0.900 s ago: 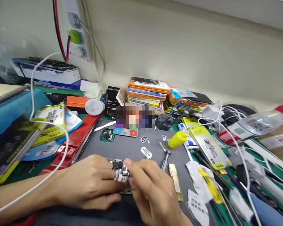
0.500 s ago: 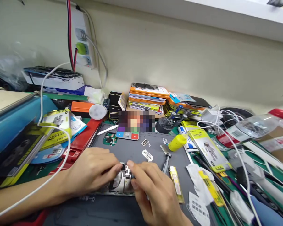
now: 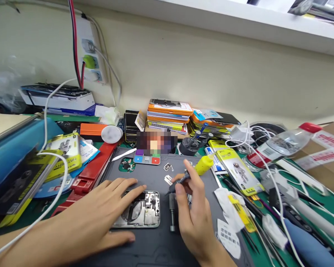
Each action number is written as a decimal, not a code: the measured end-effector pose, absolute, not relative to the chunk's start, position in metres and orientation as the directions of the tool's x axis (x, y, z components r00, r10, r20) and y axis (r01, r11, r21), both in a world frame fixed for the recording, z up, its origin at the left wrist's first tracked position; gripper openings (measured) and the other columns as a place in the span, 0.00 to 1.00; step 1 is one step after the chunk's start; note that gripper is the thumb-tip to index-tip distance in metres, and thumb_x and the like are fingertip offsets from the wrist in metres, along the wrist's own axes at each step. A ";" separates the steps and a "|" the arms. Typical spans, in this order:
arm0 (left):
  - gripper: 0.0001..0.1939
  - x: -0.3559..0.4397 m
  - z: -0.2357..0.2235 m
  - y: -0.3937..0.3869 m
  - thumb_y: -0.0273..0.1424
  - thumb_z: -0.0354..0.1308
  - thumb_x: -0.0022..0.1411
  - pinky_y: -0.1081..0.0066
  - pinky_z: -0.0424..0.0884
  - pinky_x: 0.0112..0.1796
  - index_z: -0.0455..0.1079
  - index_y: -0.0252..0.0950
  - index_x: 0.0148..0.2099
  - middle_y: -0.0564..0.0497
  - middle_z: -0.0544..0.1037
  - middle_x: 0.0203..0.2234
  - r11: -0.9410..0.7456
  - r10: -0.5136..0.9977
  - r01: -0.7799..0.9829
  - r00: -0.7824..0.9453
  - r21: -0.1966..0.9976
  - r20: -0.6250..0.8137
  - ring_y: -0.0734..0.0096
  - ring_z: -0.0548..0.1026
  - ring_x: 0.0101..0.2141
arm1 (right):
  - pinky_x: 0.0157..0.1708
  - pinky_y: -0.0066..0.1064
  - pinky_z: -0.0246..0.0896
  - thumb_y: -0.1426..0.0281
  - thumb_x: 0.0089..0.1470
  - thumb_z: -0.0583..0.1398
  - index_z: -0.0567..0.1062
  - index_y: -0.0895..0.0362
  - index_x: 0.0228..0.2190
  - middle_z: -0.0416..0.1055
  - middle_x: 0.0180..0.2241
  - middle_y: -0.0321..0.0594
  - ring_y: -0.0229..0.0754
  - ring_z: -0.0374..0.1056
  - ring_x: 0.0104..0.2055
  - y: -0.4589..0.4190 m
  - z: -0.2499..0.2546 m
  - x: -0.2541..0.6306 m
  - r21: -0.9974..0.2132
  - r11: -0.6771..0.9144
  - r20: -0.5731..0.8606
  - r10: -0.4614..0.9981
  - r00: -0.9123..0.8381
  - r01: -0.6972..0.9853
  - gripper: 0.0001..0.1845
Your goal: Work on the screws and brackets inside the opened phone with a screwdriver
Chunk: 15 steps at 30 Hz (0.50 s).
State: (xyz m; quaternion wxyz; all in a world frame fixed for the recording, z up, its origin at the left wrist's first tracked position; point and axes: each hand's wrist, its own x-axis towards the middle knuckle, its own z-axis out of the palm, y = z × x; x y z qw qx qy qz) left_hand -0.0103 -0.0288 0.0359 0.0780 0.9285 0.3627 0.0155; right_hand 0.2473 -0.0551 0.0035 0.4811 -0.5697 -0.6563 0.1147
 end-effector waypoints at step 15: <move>0.42 0.008 0.026 -0.039 0.36 0.59 0.68 0.54 0.85 0.34 0.51 0.44 0.80 0.40 0.71 0.67 -0.581 0.814 0.814 0.580 0.002 -0.034 0.45 0.80 0.48 | 0.31 0.33 0.69 0.59 0.73 0.54 0.64 0.48 0.66 0.66 0.31 0.32 0.39 0.67 0.27 -0.039 0.015 0.251 -0.628 0.192 0.443 0.885 0.144 0.754 0.25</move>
